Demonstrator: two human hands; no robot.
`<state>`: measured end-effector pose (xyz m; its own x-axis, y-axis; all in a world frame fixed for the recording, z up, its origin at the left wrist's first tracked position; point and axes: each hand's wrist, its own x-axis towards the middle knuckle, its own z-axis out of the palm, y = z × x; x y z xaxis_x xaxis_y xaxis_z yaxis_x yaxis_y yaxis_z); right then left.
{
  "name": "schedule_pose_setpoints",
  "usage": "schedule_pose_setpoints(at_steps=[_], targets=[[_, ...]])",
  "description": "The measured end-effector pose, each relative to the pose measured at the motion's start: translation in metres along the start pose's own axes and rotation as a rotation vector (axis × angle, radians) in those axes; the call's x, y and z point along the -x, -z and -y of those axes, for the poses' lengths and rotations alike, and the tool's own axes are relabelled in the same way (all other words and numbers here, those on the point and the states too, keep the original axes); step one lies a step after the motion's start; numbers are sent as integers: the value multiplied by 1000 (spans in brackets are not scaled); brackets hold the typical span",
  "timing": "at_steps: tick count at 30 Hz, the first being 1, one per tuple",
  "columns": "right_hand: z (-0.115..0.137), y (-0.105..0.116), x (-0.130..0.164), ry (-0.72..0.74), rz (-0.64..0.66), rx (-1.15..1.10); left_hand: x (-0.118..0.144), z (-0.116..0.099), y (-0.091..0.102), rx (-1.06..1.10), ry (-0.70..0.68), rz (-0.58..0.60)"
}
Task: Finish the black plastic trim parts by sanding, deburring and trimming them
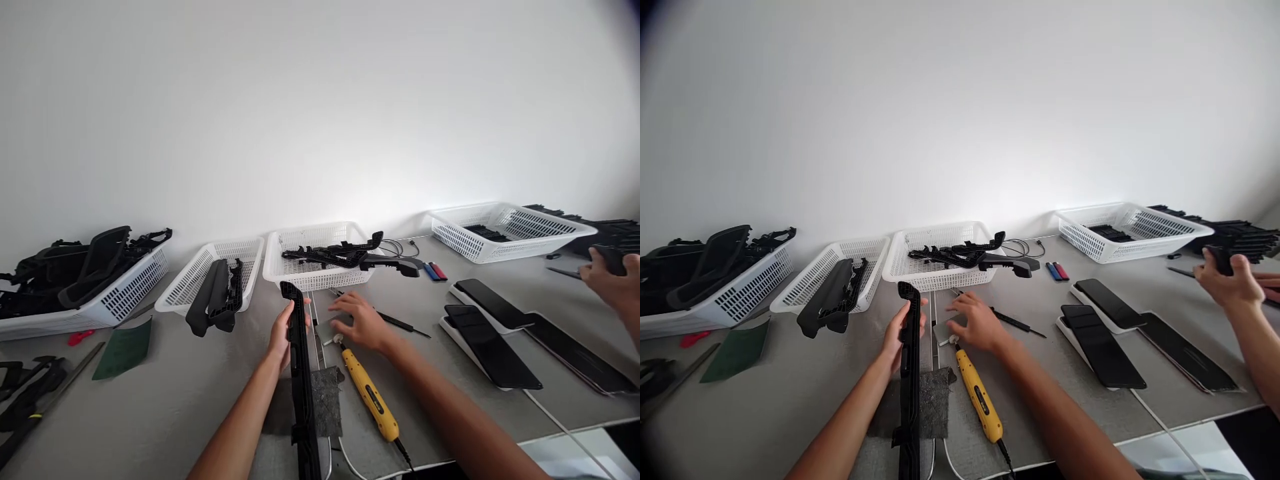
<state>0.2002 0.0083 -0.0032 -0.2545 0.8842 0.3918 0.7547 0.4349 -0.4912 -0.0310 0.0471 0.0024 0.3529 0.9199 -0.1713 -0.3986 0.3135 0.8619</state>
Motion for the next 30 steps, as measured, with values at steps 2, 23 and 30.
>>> schedule_pose_setpoints(at_steps=[2, 23, 30], targets=[[11, -4, -2, 76, 88, -34, 1, 2, -2, -17, -34, -18], [28, -1, -6, -15, -207, -409, 16, 19, -10, -433, -63, 234], [23, -8, -11, -141, -233, -447, 26, 17, -18, -657, -139, 278]])
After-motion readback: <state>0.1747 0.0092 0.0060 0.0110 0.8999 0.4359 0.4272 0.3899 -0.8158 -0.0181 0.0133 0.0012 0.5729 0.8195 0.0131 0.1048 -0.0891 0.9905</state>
